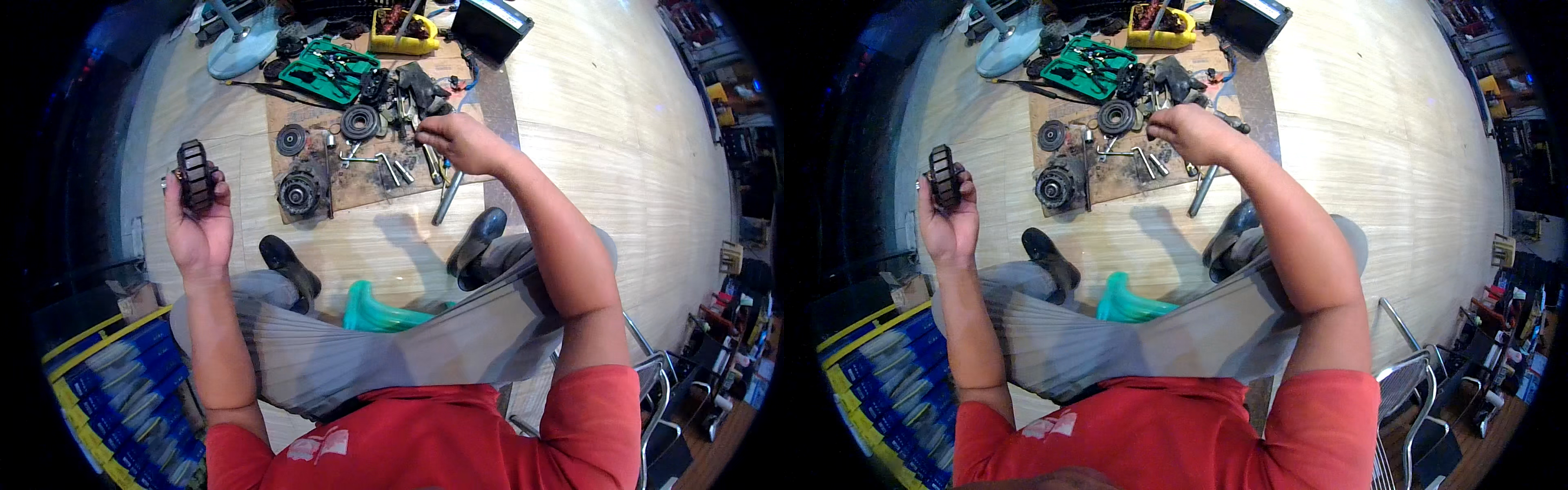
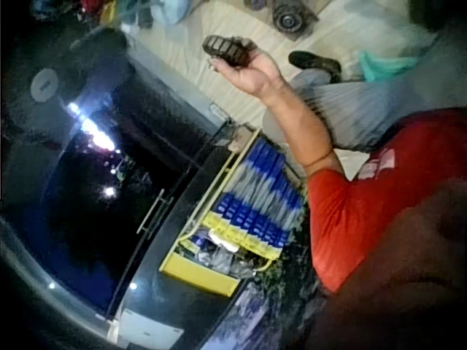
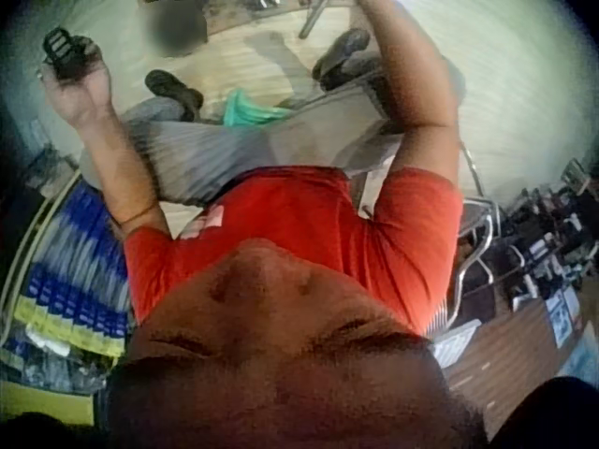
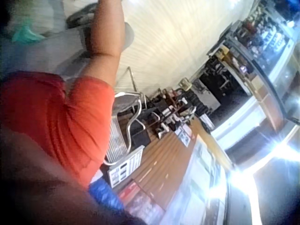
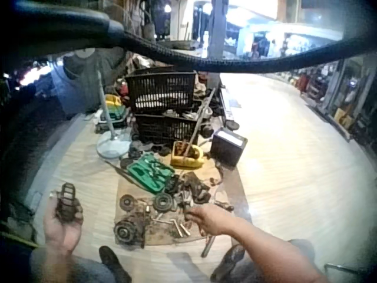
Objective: The person rotates a gear assembly by hand while it sits on a wooden board. They use a small metal tool to move a pin within the gears and then turn the component over several times.
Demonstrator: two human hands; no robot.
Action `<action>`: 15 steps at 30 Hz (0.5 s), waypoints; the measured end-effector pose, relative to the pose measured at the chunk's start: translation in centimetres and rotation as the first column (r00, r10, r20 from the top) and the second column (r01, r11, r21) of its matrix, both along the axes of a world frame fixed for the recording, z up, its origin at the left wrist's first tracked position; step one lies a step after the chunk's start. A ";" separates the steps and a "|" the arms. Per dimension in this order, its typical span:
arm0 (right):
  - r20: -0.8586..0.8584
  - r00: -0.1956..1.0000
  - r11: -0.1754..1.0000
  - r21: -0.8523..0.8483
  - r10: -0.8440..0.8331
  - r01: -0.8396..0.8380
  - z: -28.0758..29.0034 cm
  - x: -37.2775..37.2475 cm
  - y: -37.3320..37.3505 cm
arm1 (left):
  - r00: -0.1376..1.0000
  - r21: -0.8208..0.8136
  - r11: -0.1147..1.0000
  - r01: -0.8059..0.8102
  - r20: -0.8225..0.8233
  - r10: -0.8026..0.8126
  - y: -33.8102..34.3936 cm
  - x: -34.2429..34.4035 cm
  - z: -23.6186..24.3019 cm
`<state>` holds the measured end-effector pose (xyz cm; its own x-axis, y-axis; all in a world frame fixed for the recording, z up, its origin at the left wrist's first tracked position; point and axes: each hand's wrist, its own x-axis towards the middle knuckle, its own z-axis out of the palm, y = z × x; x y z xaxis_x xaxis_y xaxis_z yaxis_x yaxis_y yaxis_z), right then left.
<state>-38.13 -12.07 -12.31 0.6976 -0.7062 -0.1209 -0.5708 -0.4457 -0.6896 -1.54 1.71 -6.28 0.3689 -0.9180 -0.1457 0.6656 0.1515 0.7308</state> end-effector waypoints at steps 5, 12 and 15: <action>-0.038 0.996 0.973 0.213 -0.084 0.090 -1.4 -2.6 -0.9 | 0.999 -0.023 0.999 0.026 -0.029 -0.027 -0.1 1.6 0.2; -0.205 0.978 0.972 0.236 0.029 0.021 -1.6 -5.8 0.4 | 0.998 0.008 1.000 -0.030 0.049 0.030 -0.5 2.5 -0.3; -0.200 0.978 0.993 0.095 -0.052 0.072 -1.3 -8.9 0.7 | 1.000 -0.005 1.000 0.001 0.005 -0.001 -0.8 2.7 -0.6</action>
<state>-47.00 -11.38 -13.66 0.6081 -0.7247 -0.3241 -0.7240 -0.3386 -0.6010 1.13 0.88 -6.93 0.3687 -0.9191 -0.1389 0.6618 0.1546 0.7336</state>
